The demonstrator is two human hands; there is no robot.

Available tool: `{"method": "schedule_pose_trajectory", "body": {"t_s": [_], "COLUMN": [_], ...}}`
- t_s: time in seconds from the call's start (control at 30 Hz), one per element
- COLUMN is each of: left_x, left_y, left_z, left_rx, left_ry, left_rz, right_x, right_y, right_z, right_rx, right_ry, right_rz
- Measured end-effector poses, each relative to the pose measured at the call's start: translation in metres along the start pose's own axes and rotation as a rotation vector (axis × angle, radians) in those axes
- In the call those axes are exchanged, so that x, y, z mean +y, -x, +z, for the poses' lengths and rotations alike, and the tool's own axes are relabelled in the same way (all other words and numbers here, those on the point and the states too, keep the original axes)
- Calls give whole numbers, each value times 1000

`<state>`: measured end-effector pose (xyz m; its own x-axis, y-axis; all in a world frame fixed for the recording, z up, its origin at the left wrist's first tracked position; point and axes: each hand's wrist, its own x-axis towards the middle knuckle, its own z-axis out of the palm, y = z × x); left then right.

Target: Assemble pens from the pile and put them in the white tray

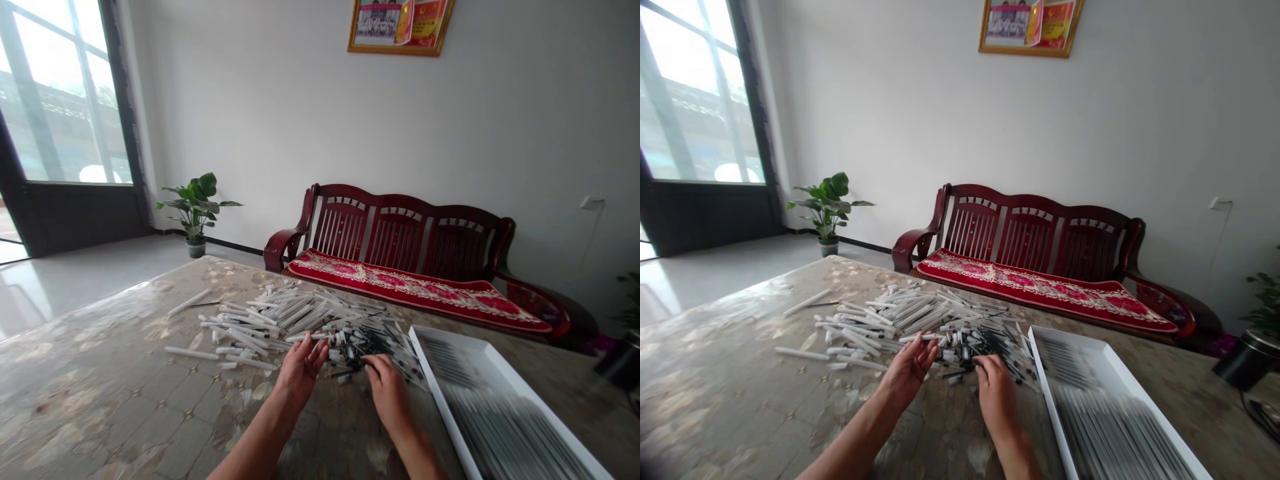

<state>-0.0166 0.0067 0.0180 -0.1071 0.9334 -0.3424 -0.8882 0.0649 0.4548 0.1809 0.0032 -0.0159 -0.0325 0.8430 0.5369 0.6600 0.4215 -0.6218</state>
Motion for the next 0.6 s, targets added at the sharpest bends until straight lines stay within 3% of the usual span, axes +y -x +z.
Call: {"method": "schedule_pose_trajectory", "body": {"t_s": [0.17, 0.33, 0.5, 0.6], "left_x": [-9, -16, -20, -21], "left_y": [3, 4, 5, 7], "left_z": [-2, -3, -3, -2], "left_rx": [-42, -41, -42, -40], "left_ry": [-48, -135, -156, -161], "left_rz": [-10, -16, -36, -49], "right_x": [-1, -11, -8, -4], "right_y": [-3, -5, -4, -5], "right_z": [7, 8, 9, 10], "right_rx": [-124, -167, -149, -68], "right_ry": [304, 452, 475, 343], "right_rz": [-30, -44, -74, -42]}}
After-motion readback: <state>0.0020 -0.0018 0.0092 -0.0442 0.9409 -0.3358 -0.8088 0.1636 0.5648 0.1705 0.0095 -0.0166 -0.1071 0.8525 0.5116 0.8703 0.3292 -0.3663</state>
